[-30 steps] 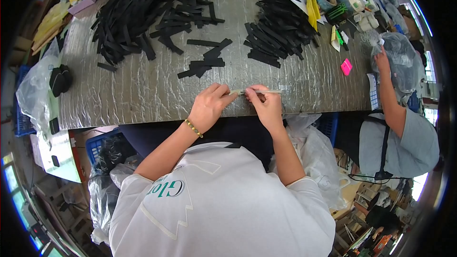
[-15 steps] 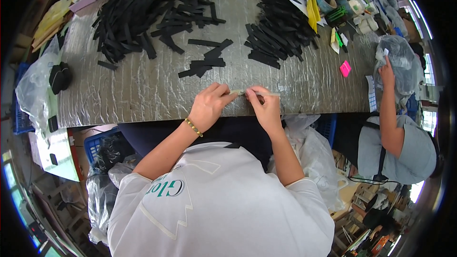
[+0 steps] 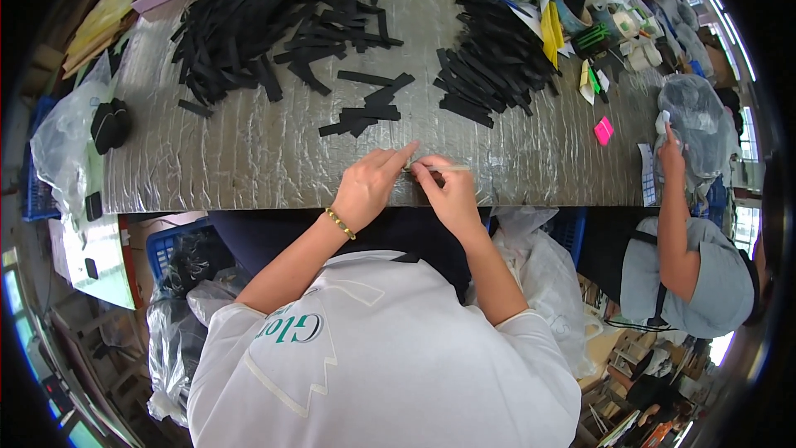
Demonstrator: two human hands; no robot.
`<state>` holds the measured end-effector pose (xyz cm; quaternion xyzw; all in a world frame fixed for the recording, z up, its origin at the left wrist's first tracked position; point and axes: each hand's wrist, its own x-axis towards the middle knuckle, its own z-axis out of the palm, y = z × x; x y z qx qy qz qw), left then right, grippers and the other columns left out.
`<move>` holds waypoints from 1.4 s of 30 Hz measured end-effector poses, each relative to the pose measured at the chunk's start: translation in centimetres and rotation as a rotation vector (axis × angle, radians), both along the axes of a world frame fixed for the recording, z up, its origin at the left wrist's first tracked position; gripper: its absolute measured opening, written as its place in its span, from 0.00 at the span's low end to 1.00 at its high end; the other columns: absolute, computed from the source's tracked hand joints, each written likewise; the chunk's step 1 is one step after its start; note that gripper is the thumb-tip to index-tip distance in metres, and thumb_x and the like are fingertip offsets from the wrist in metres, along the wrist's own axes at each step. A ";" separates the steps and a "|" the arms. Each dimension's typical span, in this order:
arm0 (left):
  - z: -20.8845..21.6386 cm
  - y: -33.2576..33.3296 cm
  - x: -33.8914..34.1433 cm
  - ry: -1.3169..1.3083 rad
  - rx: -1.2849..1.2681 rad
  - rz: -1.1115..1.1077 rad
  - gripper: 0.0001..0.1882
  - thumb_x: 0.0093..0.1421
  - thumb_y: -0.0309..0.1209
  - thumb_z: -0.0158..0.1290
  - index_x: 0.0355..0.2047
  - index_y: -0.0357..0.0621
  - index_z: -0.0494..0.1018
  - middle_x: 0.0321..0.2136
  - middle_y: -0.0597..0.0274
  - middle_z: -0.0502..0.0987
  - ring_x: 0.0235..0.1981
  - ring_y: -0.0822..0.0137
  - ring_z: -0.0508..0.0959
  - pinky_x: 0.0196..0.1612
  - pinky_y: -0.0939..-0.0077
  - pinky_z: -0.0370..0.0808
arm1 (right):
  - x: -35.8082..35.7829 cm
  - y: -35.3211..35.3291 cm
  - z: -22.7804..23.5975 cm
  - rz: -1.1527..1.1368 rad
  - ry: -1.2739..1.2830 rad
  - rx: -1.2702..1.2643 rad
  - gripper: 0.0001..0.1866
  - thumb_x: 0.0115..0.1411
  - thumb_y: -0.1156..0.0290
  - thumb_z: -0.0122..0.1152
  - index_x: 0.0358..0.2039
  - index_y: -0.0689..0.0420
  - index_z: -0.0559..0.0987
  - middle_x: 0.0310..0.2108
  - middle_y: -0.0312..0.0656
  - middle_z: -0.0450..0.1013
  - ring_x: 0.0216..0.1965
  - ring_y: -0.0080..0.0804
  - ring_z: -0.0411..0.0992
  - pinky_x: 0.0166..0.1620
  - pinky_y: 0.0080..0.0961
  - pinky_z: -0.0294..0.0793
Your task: Peeling adhesive backing from small white strips and sticking them onto black shoe components.
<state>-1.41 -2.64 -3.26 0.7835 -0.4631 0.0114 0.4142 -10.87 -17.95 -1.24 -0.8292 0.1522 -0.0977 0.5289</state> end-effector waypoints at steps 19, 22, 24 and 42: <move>0.6 0.2 0.3 0.075 -0.069 -0.048 0.15 0.57 0.21 0.58 0.46 0.41 0.76 0.36 0.54 0.80 0.38 0.52 0.79 0.41 0.62 0.77 | 0.1 -3.0 0.1 0.246 -0.060 -0.400 0.10 0.60 0.79 0.59 0.42 0.62 0.75 0.46 0.47 0.67 0.50 0.47 0.69 0.51 0.37 0.70; 1.4 0.7 0.9 -0.002 -0.184 -0.045 0.12 0.56 0.21 0.59 0.41 0.40 0.75 0.36 0.55 0.80 0.40 0.51 0.79 0.44 0.60 0.77 | 0.5 -3.0 0.7 0.241 -0.086 -0.342 0.09 0.60 0.77 0.60 0.41 0.62 0.75 0.45 0.47 0.68 0.49 0.48 0.70 0.52 0.40 0.69; 1.4 1.5 1.5 0.034 -0.159 -0.046 0.10 0.56 0.21 0.59 0.39 0.40 0.76 0.37 0.55 0.80 0.40 0.51 0.79 0.44 0.61 0.77 | 0.9 -2.5 1.4 0.231 -0.106 -0.295 0.09 0.60 0.77 0.61 0.41 0.61 0.75 0.45 0.46 0.68 0.48 0.48 0.70 0.51 0.39 0.69; 1.9 5.7 4.0 0.163 -0.214 0.317 0.08 0.55 0.17 0.60 0.36 0.37 0.77 0.38 0.55 0.82 0.40 0.55 0.82 0.44 0.69 0.79 | 5.0 -3.9 -0.9 0.128 -0.298 -0.801 0.11 0.56 0.70 0.67 0.39 0.58 0.79 0.39 0.42 0.72 0.42 0.41 0.72 0.45 0.36 0.70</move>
